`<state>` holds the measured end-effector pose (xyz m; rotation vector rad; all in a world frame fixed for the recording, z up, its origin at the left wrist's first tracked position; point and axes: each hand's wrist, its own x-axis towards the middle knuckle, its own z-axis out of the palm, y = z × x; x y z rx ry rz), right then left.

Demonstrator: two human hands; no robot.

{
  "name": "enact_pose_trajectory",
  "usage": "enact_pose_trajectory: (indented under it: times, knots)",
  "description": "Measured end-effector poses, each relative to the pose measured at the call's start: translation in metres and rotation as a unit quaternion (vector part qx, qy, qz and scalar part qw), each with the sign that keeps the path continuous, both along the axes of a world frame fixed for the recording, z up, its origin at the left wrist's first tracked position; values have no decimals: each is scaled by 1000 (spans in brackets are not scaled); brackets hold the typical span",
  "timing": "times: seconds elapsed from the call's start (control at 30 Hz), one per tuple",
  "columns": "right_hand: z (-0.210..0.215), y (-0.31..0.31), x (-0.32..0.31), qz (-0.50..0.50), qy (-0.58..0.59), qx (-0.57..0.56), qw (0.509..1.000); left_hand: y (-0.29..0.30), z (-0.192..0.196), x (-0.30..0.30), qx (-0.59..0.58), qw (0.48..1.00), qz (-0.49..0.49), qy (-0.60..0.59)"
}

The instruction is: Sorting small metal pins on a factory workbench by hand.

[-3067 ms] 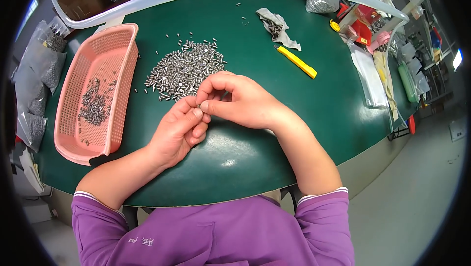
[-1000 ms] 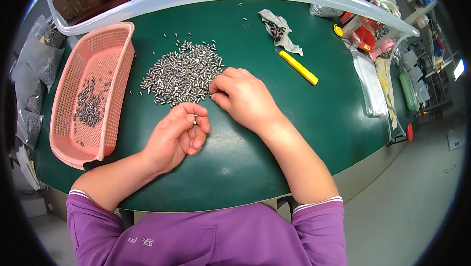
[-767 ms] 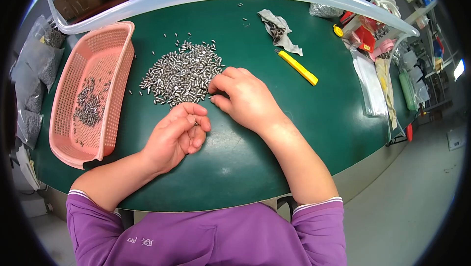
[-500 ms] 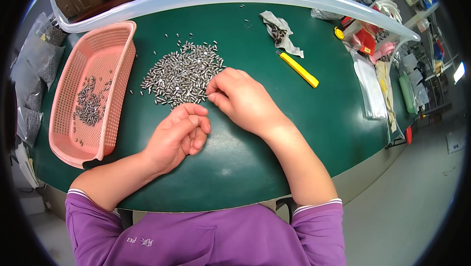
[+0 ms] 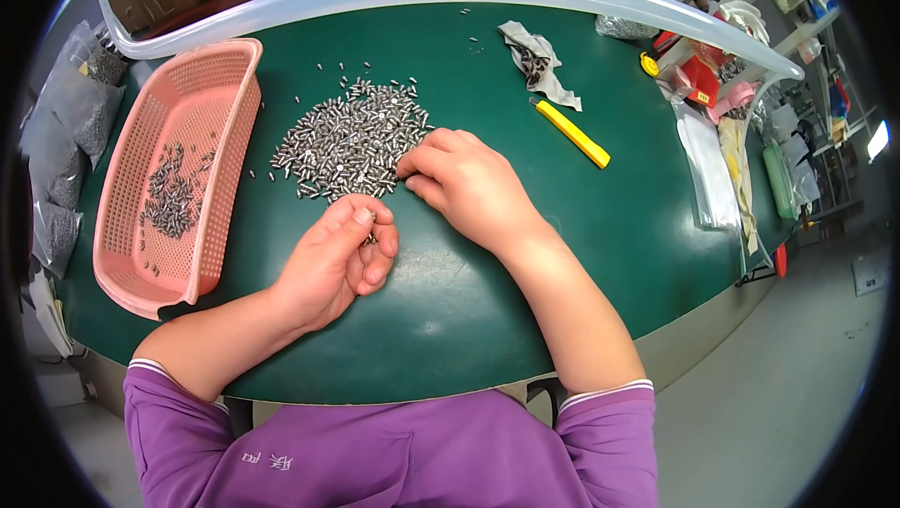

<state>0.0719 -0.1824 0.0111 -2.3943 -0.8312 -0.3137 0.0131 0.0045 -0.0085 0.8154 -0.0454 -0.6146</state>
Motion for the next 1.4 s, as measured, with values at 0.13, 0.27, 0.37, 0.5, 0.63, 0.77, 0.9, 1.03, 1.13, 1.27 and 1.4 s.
enact_pose_trajectory:
  times: [0.13,0.27,0.37,0.5,0.63,0.77,0.9,1.03,1.13,1.27,1.4]
  knots:
    - [-1,3,1,-13,-8,-16,1000,2,0,0,-11,1000,-6,3]
    - [-2,3,1,-25,12,-13,1000,2,-1,0,-17,1000,-5,2]
    - [-2,3,1,-29,11,-12,999,3,-2,0,-25,1000,-5,1]
    - [-1,2,-1,-30,15,-34,999,1,-1,0,-18,1000,-1,6]
    - [6,2,-4,-31,14,-49,998,0,2,-1,0,1000,11,10]
    - [19,3,-7,74,255,157,951,0,2,0,26,999,12,13]
    - [24,4,-12,139,297,172,929,0,-2,1,17,1000,12,-15]
    - [21,5,-10,135,313,195,920,1,-1,0,11,1000,23,1]
    - [20,5,-8,3,246,177,953,1,-3,0,-10,1000,17,-9]
    - [1,-3,2,-79,-7,-5,997,-3,1,0,-2,1000,30,4]
    - [-3,-1,2,-82,3,-2,997,-2,1,0,1,1000,25,3]
